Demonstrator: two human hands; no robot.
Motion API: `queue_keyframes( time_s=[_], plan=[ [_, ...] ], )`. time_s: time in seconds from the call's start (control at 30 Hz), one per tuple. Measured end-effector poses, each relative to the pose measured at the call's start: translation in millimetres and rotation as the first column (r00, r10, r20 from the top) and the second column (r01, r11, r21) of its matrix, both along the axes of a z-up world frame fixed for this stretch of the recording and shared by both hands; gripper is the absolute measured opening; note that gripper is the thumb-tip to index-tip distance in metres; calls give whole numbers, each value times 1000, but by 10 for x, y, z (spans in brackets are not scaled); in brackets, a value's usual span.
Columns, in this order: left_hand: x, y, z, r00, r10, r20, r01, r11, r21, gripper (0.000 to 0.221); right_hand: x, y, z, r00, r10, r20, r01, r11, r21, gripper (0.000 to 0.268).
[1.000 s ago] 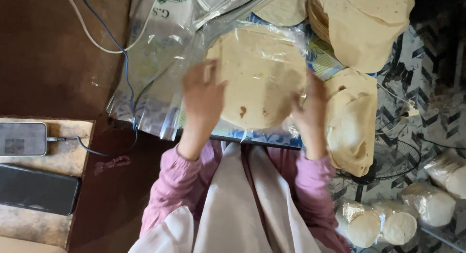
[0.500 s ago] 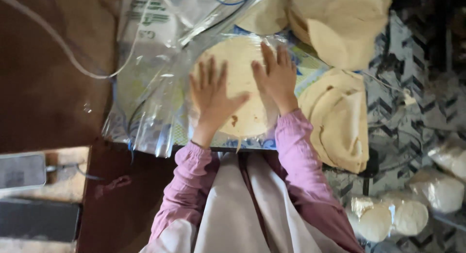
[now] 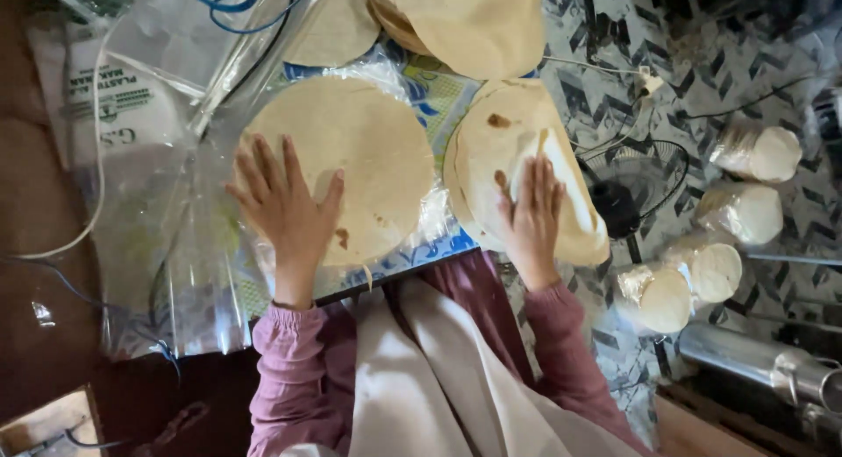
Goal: The person places round flatbreads into clear plastic bags by hand and stacks them on a table.
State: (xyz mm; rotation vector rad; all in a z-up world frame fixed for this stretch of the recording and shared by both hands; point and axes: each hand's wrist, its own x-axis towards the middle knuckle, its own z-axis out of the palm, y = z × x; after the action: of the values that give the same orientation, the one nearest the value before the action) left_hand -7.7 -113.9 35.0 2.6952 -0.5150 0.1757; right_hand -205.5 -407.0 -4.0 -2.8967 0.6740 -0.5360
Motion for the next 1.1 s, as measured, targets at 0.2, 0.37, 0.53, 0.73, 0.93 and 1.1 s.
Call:
queue_keyframes(
  time_s=[0.2,0.37,0.53,0.73,0.93,1.1],
  plan=[
    [-130,15,38,958,-45,284,37,999,33,70,-227,23,97,969,60,241,-65,998,13,47],
    [-267,44,104,922,-13,388,70,988,-134,32,-230,-255,154,798,-311,517,40,882,470,21],
    [-617,-134,241,824,-456,-335,-64,513,-856,51,-179,417,1395,775,40,631,-383,824,418,16],
    [-1044,-93,232,130,-991,-20,-755,-86,-651,100,-154,992,1888,525,830,189,-844,536,-8,14],
    [-1210,12,351,501,-850,-166,-468,-104,-878,112,-122,1200,1788,531,762,371,-844,514,152,17],
    [-1354,-41,537,685,-691,-231,-324,-5,-946,114,-265,827,515,779,-214,589,-487,384,784,32]
  ],
)
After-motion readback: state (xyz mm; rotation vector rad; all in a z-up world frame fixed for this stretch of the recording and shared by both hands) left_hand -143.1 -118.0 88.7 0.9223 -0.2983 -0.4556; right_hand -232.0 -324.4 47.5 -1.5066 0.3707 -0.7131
